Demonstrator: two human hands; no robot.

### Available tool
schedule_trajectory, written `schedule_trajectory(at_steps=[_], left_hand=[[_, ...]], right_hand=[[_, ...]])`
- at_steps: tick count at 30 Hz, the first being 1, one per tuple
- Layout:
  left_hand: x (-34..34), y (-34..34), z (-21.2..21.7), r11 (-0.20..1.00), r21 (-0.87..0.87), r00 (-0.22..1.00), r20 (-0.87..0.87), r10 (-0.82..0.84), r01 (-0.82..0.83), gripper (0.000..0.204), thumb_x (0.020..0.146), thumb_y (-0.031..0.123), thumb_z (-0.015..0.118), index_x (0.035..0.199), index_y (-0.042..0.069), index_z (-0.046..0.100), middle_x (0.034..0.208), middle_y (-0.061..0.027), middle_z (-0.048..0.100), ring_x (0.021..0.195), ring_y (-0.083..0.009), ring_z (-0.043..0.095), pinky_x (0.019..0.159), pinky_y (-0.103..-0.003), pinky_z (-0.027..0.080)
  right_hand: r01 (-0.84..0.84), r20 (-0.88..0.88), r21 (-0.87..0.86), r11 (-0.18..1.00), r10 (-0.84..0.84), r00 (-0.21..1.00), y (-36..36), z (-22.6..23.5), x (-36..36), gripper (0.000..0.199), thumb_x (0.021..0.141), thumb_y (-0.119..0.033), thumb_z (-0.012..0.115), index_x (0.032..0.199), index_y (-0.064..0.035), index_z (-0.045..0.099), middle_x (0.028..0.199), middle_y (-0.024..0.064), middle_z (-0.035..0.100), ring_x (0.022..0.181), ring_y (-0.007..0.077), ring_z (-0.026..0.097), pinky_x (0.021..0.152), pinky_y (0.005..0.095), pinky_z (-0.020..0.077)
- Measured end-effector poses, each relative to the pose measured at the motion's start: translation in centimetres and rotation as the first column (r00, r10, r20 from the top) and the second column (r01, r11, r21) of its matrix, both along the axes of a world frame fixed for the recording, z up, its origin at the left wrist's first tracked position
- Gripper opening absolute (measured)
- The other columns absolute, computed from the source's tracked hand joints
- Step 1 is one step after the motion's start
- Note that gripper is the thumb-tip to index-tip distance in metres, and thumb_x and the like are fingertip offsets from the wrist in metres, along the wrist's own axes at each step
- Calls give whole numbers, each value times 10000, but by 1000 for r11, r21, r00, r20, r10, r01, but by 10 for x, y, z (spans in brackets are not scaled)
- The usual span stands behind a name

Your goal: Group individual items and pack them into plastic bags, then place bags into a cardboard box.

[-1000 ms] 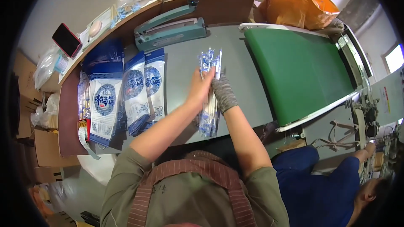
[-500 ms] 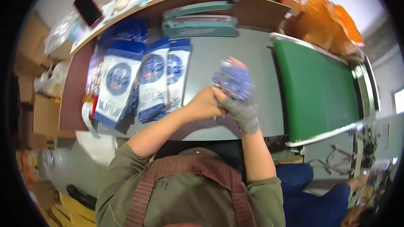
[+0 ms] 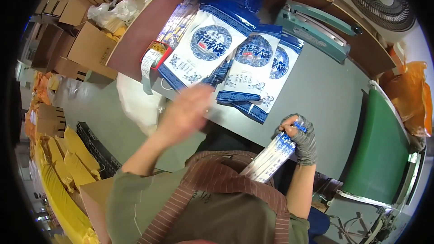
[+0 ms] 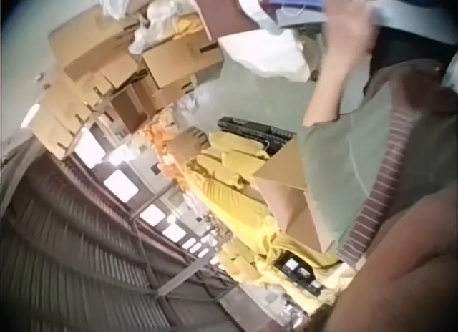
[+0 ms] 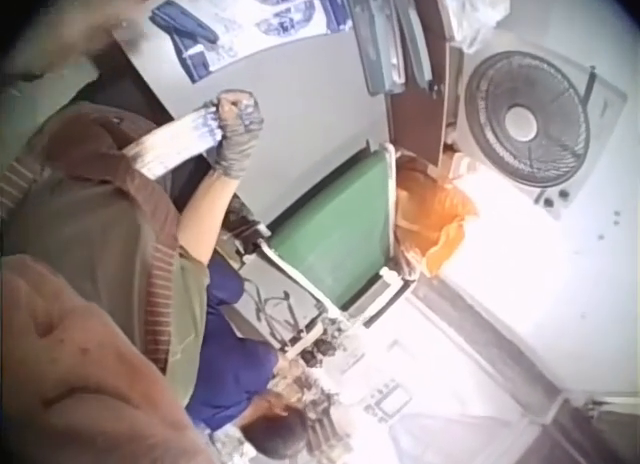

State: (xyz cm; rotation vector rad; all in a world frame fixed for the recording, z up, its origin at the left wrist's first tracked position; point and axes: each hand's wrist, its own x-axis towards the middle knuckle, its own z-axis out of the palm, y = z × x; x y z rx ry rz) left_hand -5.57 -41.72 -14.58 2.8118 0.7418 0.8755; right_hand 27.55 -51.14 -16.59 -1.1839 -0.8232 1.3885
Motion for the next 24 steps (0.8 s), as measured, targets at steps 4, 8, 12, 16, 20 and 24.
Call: schedule_trajectory(at_steps=[4,8,12,16,20,24], left_hand=[[-95,39,-8,888,224,855,-256,450,-401,436,781,7,548,1216,28,560,1307,-109,546,1237,-318,479,997,-412,427],[-103,60,-14,933,107,898,-254,359,-343,412,788,20,549,1199,20,568,1330,-96,530,1247,-300,473,1011,-381,419],[-92,67,-6,958,209,920,-300,254,-196,352,817,24,541,1166,37,586,1230,-93,605,1148,-280,564,929,-364,486],[-84,78,-7,969,-44,942,-249,225,-243,226,834,36,545,1056,34,588,1088,-114,640,993,-296,625,820,-376,510],[-49,105,2,979,-192,994,-100,53,-72,142,801,38,638,918,26,558,866,-129,619,789,-304,601,689,-378,478],[-22,131,1,839,-543,999,-2,40,-35,199,773,42,708,861,28,530,723,-73,555,662,-202,523,616,-328,427]], right_hand=[[-35,135,-26,999,38,990,7,21,-17,339,705,-316,748,814,-23,617,780,84,625,741,155,589,698,279,472],[-67,188,-6,998,67,980,16,16,-25,328,706,-318,734,816,-31,620,781,74,619,753,150,579,705,272,457],[0,179,5,1000,-1,984,3,15,-17,313,714,-307,734,816,-35,618,787,75,618,753,149,579,704,272,460],[42,52,7,999,-42,998,-5,13,-18,223,765,-214,715,828,-18,628,789,77,640,730,144,603,700,273,497],[10,137,61,998,-18,990,-4,16,-18,233,766,-222,723,834,-18,632,792,76,640,743,143,604,704,274,498],[22,136,54,998,-29,990,-9,19,-15,245,769,-231,729,836,-17,632,795,74,641,751,140,602,712,274,494]])
